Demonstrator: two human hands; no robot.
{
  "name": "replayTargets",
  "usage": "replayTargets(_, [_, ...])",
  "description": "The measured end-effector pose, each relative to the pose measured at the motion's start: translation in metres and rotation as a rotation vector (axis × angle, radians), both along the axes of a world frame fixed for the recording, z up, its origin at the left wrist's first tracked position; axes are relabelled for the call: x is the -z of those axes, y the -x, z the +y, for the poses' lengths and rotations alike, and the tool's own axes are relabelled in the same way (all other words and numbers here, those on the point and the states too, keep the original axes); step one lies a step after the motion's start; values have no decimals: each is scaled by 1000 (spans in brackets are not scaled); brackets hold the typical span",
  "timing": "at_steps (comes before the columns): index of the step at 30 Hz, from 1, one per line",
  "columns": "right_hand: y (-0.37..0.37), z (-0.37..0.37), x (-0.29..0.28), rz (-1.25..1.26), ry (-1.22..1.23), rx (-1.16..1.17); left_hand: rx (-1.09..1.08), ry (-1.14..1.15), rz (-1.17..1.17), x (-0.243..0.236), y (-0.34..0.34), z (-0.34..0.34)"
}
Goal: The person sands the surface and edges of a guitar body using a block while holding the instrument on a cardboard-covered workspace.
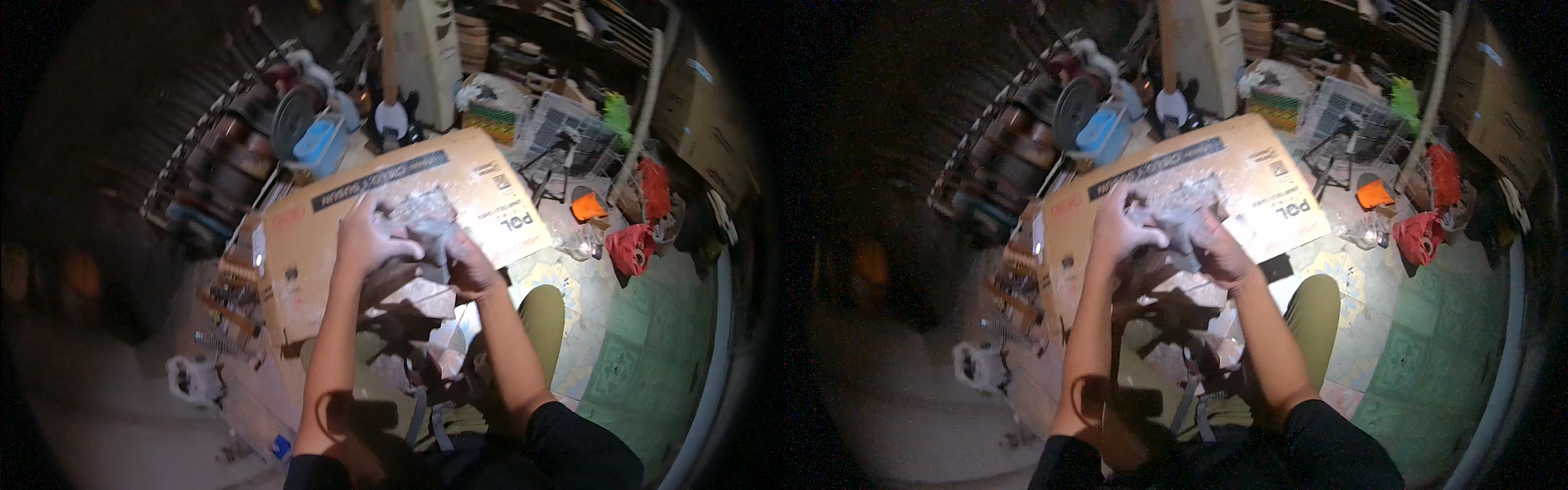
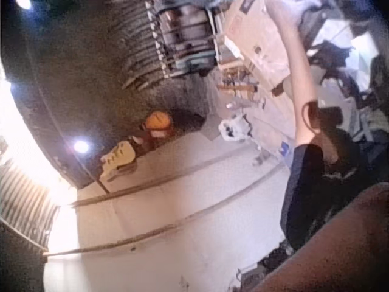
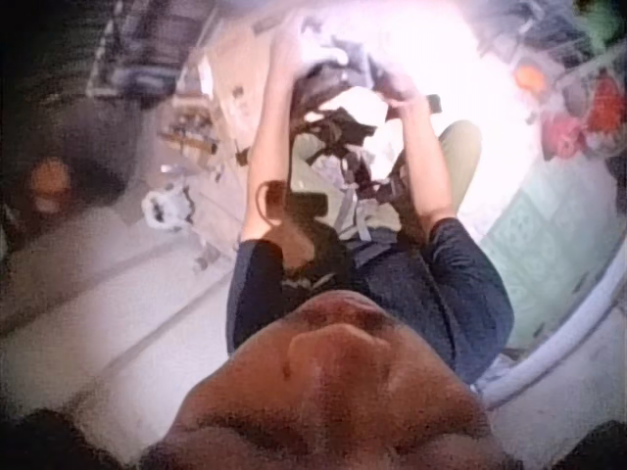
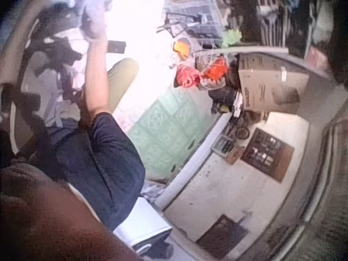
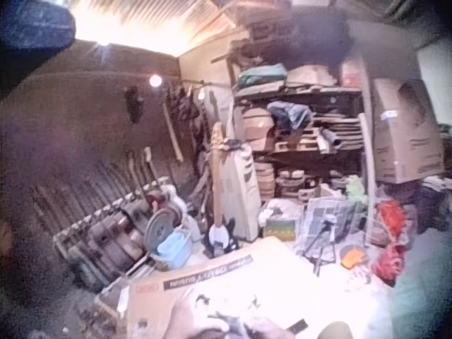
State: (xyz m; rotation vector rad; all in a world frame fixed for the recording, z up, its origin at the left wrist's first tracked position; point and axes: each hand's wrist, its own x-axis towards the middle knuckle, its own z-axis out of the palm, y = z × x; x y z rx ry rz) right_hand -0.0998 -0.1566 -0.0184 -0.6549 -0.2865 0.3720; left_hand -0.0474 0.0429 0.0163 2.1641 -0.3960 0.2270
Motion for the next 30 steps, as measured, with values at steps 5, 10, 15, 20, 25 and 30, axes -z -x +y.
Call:
replayTargets(5, [10,-20,-9,-27,185,44,14,-198,-126,-8,5,-13])
replayTargets(10, [15,-33,16,46,341,231,-170,-367,-295,4,12,-12])
replayTargets(15, [25,-75,39,223,506,427,-245,-518,-287,12,9,-2])
replayTargets(20, [40,-109,36,204,512,515,149,-425,-521,-4,-10,20])
replayTargets(25, [30,-95,37,-92,887,773,207,-529,-540,9,-18,14])
replayTargets(30, [15,-64,35,-301,1165,818,95,-661,-228,-7,-18,21])
